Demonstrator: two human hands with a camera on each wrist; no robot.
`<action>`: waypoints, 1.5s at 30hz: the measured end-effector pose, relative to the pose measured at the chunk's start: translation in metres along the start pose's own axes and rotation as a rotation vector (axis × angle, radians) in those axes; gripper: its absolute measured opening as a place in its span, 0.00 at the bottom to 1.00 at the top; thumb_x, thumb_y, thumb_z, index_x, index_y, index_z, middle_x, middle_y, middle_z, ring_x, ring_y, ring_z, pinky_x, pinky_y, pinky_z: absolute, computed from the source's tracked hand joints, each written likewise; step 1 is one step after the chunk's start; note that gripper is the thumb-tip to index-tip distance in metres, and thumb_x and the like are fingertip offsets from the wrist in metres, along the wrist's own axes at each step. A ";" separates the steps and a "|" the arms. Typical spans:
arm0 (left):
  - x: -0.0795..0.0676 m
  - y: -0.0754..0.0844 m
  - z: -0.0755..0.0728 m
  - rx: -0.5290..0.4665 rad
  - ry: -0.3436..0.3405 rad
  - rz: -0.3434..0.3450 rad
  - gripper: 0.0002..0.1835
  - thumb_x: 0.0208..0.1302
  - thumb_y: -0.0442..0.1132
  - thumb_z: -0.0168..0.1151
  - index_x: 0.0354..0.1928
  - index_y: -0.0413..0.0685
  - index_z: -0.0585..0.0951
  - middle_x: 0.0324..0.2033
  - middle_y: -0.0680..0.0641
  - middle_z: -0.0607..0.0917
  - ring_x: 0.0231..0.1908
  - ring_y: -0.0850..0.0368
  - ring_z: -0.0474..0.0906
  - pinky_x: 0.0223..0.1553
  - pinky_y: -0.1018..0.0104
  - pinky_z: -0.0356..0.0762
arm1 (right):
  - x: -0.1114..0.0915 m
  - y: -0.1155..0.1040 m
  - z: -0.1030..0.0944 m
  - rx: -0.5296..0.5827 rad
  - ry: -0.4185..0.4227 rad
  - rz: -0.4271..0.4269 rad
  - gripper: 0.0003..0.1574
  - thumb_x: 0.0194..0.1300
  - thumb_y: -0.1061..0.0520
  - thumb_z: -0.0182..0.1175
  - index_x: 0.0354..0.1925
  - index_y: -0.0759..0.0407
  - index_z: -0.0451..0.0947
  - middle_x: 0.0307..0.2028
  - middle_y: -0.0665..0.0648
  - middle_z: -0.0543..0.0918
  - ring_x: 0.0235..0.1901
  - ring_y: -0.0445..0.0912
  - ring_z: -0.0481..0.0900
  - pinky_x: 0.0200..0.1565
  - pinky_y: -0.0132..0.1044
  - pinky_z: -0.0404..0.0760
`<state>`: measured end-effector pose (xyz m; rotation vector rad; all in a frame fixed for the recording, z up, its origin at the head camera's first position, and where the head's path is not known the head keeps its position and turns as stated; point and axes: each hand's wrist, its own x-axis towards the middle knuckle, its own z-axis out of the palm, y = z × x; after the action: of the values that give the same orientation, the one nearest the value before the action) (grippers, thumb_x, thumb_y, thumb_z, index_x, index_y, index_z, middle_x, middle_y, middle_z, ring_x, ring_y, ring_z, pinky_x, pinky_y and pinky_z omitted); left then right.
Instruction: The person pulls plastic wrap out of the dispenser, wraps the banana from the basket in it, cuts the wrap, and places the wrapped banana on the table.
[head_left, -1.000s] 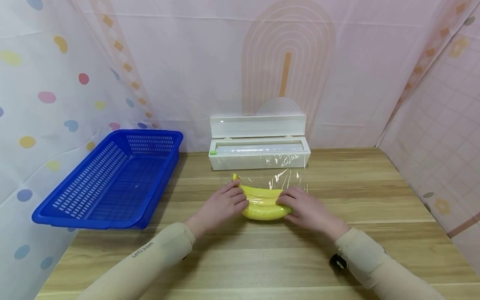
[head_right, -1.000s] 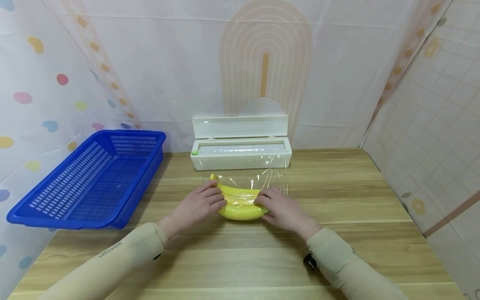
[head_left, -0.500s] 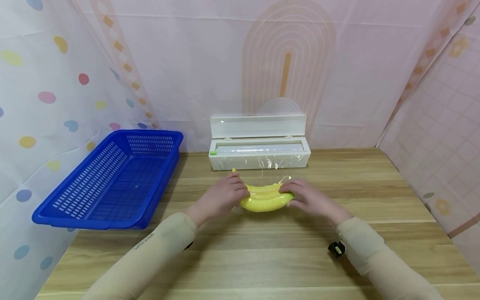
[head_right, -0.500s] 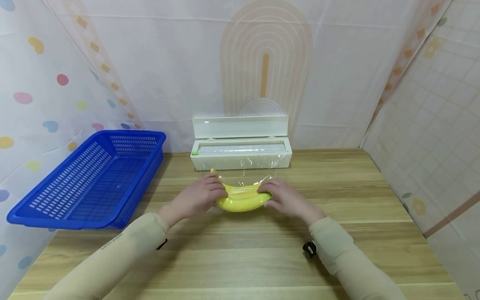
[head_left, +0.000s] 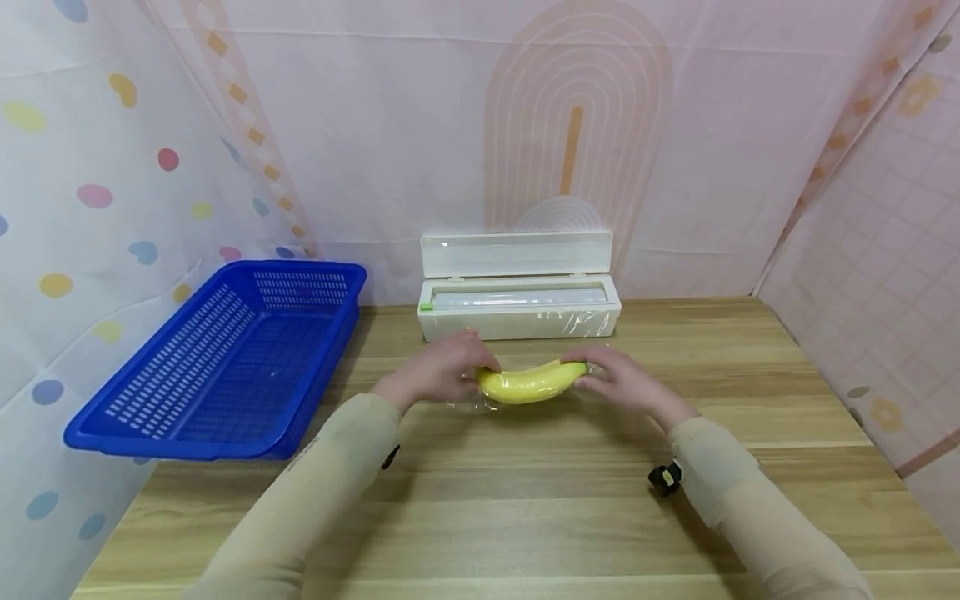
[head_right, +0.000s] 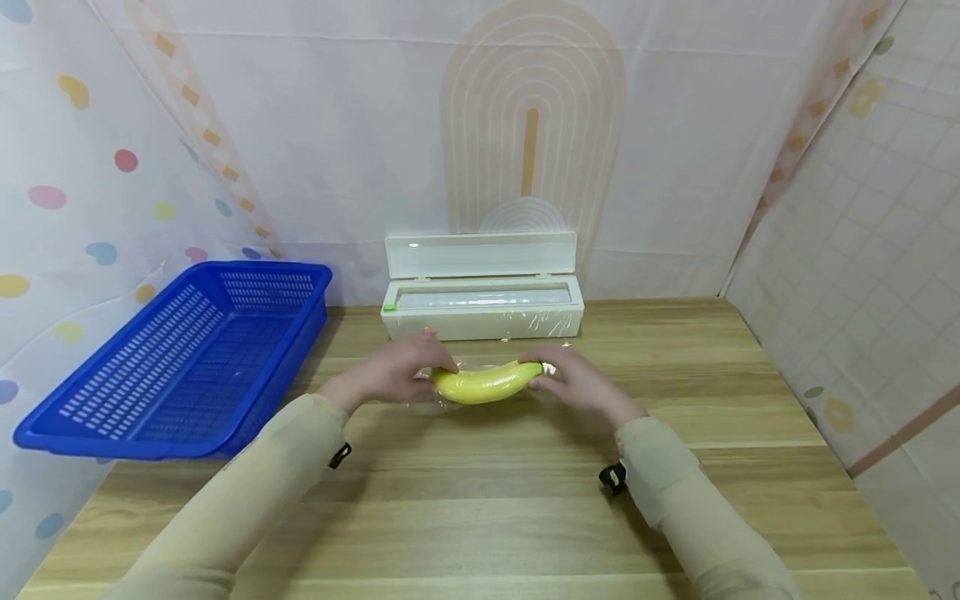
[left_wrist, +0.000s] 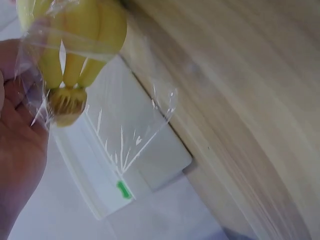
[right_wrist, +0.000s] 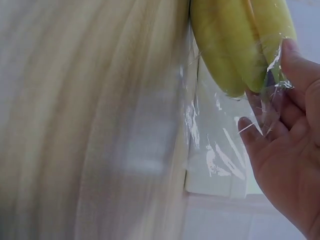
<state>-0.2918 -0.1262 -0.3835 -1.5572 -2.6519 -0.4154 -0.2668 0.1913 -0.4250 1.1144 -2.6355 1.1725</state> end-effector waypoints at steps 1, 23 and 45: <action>0.001 -0.002 -0.001 -0.020 -0.013 -0.011 0.19 0.50 0.28 0.73 0.47 0.41 0.85 0.44 0.49 0.87 0.49 0.52 0.80 0.71 0.48 0.56 | 0.001 0.001 -0.001 0.025 0.001 0.017 0.23 0.65 0.65 0.63 0.57 0.68 0.76 0.55 0.65 0.80 0.59 0.62 0.74 0.63 0.59 0.68; 0.014 -0.035 -0.008 -0.473 -0.085 -0.341 0.19 0.61 0.32 0.67 0.55 0.45 0.82 0.56 0.46 0.81 0.59 0.48 0.74 0.63 0.50 0.69 | 0.023 0.014 -0.001 0.168 0.079 0.273 0.21 0.76 0.58 0.52 0.61 0.68 0.72 0.50 0.63 0.79 0.49 0.53 0.75 0.52 0.48 0.76; 0.018 -0.047 -0.002 -0.548 -0.007 -0.410 0.21 0.69 0.41 0.63 0.61 0.41 0.78 0.60 0.42 0.78 0.63 0.45 0.71 0.65 0.48 0.66 | 0.032 0.030 0.005 0.224 0.132 0.395 0.23 0.79 0.56 0.47 0.62 0.70 0.70 0.54 0.66 0.74 0.55 0.58 0.72 0.63 0.54 0.68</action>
<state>-0.3411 -0.1332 -0.3885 -1.0641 -3.0212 -1.2424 -0.3078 0.1828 -0.4371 0.5192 -2.7472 1.5781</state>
